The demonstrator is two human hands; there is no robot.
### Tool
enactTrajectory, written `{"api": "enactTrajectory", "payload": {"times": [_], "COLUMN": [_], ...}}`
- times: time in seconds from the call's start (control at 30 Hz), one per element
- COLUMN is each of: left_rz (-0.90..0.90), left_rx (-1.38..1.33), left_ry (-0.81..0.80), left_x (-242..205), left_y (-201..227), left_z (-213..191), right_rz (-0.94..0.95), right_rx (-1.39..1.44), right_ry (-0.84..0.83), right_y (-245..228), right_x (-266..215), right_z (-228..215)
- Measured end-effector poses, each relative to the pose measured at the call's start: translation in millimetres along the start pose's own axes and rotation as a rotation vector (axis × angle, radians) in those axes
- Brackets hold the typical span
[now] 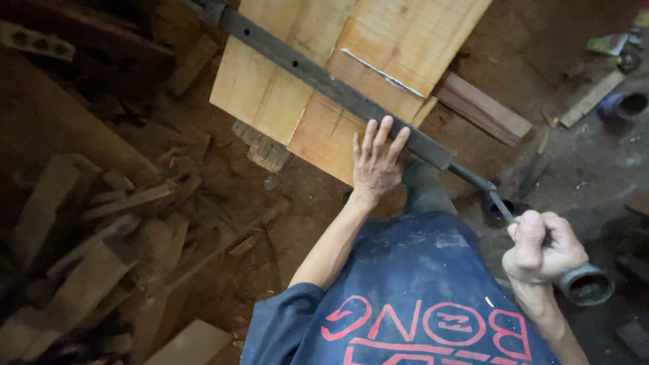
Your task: The person joins two wooden planks with glue, hammers them together, and then secures them using a metal bar clamp. They tighten the clamp with a wrench and hammer to ensure the planks are held firmly.
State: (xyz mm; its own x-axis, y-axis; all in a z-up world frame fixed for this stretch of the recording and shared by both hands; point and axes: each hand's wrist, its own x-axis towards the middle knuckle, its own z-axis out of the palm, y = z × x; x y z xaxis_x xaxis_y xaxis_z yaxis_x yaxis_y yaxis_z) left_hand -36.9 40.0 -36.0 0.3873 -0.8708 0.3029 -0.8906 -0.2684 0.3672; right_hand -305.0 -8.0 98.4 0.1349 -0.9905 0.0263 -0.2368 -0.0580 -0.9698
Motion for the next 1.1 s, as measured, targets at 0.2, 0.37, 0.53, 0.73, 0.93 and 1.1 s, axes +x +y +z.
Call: {"api": "enactTrajectory", "payload": {"times": [0.2,0.37,0.53,0.73,0.93,1.1], "left_rz": [0.115,0.15,0.129,0.258,0.271,0.268], "left_rx": [-0.063,-0.031,0.024,-0.018,-0.022,-0.041], "left_ry": [-0.016,-0.024,-0.118,-0.289,-0.278,-0.232], "left_x": [1,2,12,46,48,41], "left_y": [-13,-17,-12,-18,-21,-24], "left_z": [11,14,5,-5,1,7], "right_rz": [-0.275,-0.292,-0.192,-0.083,0.648,0.435], "right_rx": [-0.371,-0.546,-0.509,-0.469,-0.004,0.115], "right_ry": [-0.009,0.176,0.451,0.376,0.015,-0.055], "right_y": [-21,-19,-2,48,190,313], "right_x": [-36,-52,-79,-156,-169,-44], "right_z": [16,35,65,95,94,81]}}
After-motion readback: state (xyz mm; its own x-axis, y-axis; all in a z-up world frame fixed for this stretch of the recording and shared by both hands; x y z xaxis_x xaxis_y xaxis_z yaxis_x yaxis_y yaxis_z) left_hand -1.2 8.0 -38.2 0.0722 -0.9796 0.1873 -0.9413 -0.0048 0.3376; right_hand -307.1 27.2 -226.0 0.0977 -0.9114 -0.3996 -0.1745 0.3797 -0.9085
